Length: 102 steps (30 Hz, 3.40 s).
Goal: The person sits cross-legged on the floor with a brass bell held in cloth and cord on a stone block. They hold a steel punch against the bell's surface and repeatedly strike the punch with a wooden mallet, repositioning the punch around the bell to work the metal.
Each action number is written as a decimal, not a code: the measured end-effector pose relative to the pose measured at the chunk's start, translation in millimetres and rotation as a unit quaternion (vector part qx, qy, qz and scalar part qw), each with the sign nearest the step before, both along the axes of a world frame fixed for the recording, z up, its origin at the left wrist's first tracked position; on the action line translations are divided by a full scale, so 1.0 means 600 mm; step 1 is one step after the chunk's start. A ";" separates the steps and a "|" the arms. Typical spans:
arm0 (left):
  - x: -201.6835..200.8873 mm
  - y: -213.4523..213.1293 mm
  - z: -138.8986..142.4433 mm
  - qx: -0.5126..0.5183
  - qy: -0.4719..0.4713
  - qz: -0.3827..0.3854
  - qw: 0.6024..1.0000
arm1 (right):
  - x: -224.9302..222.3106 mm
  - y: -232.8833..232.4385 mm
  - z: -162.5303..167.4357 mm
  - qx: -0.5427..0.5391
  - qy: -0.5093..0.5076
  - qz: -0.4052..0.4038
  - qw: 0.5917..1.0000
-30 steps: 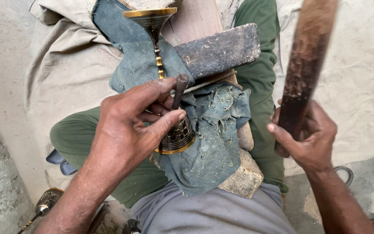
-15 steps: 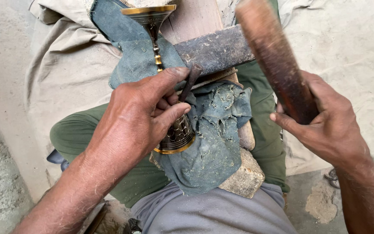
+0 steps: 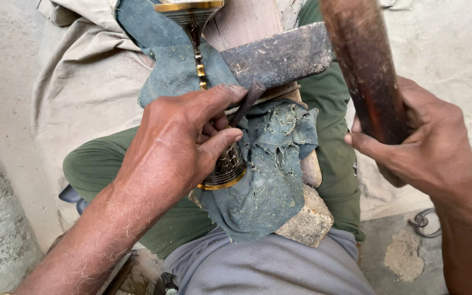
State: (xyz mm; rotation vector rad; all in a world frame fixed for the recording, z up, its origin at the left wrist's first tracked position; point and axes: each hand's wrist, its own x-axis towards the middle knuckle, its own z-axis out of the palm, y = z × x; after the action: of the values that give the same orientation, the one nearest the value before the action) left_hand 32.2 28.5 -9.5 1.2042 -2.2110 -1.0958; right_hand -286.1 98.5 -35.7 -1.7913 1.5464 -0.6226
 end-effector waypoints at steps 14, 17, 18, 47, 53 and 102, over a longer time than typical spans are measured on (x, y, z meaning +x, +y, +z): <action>0.005 0.017 0.000 -0.020 0.006 0.024 0.999 | -0.011 0.003 0.017 0.036 0.072 -0.035 0.996; 0.004 0.017 0.003 -0.001 0.002 0.032 0.999 | -0.009 0.000 0.024 0.029 0.139 0.031 0.989; 0.004 0.017 0.004 0.006 -0.001 0.037 0.999 | -0.008 -0.001 0.027 0.051 0.113 -0.012 0.992; 0.004 0.118 -0.055 -0.114 0.084 0.216 0.966 | 0.104 -0.054 0.155 -0.108 0.147 0.077 0.980; 0.000 0.125 -0.058 -0.101 0.099 0.235 0.962 | 0.131 -0.066 0.183 -0.087 0.172 0.091 0.977; 0.033 0.182 -0.107 -0.016 0.112 0.329 0.937 | 0.057 0.170 -0.128 -0.006 -0.203 -0.188 0.961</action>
State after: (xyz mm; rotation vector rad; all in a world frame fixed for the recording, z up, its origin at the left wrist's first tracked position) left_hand 51.9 137.4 -73.5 1.5530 -1.4689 -0.8495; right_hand -251.8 200.4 -112.4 -1.2741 1.5954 -1.1066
